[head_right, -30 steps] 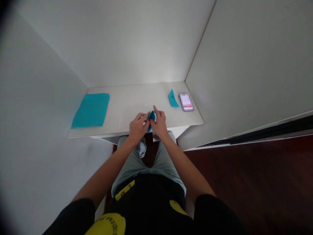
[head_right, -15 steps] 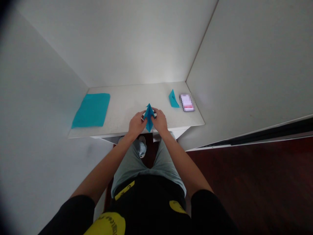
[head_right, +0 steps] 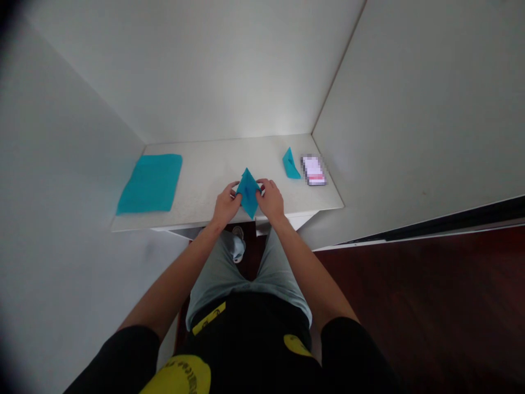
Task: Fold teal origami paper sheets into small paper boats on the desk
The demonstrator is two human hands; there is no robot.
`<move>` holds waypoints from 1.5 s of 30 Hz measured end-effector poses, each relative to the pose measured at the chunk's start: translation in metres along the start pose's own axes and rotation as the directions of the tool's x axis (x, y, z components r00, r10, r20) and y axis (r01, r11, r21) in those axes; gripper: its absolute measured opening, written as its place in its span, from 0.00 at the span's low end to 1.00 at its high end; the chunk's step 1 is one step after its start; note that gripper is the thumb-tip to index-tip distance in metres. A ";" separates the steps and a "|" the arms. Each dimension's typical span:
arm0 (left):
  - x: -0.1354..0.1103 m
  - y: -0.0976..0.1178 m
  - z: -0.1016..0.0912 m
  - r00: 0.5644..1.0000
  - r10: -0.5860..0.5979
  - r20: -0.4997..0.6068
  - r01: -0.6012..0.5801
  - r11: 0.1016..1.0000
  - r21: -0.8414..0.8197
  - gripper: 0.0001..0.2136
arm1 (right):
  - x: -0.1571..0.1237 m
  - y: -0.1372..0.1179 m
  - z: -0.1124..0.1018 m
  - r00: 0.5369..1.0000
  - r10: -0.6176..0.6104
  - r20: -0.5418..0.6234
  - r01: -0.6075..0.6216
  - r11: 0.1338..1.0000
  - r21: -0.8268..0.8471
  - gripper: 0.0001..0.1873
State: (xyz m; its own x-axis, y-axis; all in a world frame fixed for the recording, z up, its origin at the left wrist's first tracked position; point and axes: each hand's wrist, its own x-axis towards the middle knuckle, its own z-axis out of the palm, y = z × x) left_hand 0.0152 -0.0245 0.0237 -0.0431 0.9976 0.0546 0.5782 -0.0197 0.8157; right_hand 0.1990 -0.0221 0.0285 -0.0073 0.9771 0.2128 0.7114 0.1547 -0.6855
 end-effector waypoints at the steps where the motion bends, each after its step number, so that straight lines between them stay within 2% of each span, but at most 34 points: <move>1: 0.001 -0.003 -0.001 1.000 0.004 0.006 -0.004 1.000 -0.004 0.25 | 0.000 0.002 -0.001 1.000 0.000 0.012 0.000 1.000 -0.015 0.21; 8: 0.005 -0.021 -0.004 0.999 -0.018 0.039 0.018 1.000 -0.014 0.23 | 0.003 0.011 -0.006 1.000 0.012 0.029 -0.011 1.000 -0.021 0.18; 11: 0.004 -0.019 -0.005 0.999 -0.018 0.038 0.019 1.000 -0.018 0.23 | 0.003 0.010 -0.005 0.999 0.012 0.032 -0.011 1.000 -0.026 0.19; 13: 0.003 -0.014 -0.005 1.000 -0.009 0.023 0.009 1.000 -0.010 0.23 | 0.000 0.006 -0.004 0.999 0.008 -0.035 -0.010 0.999 -0.045 0.20; 15: 0.001 -0.008 -0.006 1.000 0.014 -0.004 -0.014 1.000 0.009 0.22 | -0.008 -0.003 -0.004 0.994 -0.035 -0.099 0.026 0.995 -0.092 0.19; 16: 0.000 -0.006 -0.005 0.999 0.028 -0.018 -0.028 0.999 0.020 0.22 | -0.012 -0.009 -0.004 0.993 -0.077 -0.087 0.066 0.989 -0.130 0.17; 18: -0.002 -0.002 -0.005 0.998 0.053 -0.037 -0.051 0.998 0.039 0.23 | -0.023 -0.023 -0.005 0.985 -0.166 0.045 0.172 0.960 -0.220 0.12; 20: -0.003 0.000 -0.004 0.997 0.063 -0.045 -0.060 0.997 0.054 0.24 | -0.031 -0.036 -0.005 0.960 -0.180 0.213 0.240 0.923 -0.302 0.14; 23: -0.005 -0.001 -0.003 0.997 0.066 -0.037 -0.063 0.996 0.062 0.24 | -0.032 -0.049 -0.004 0.925 -0.069 0.375 0.229 0.887 -0.402 0.19; 27: -0.006 -0.004 -0.002 0.996 0.089 -0.003 -0.089 0.996 0.027 0.23 | -0.013 -0.054 0.004 0.857 0.115 0.502 0.185 0.841 -0.509 0.20; 31: -0.007 -0.005 -0.001 0.996 0.091 0.001 -0.091 0.996 0.018 0.23 | 0.006 -0.054 0.015 0.811 0.159 0.563 0.214 0.816 -0.538 0.18; 45: -0.003 -0.001 -0.013 0.998 0.057 0.012 -0.059 0.985 0.162 0.23 | 0.015 -0.054 0.023 0.776 0.107 0.622 0.308 0.796 -0.521 0.17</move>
State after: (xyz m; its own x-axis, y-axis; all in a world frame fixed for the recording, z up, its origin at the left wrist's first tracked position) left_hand 0.0043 -0.0288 0.0300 0.0000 0.9955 0.0945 0.7042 -0.0671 0.7068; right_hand 0.1450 -0.0124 0.0527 -0.3668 0.8656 -0.3408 0.9301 0.3480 -0.1173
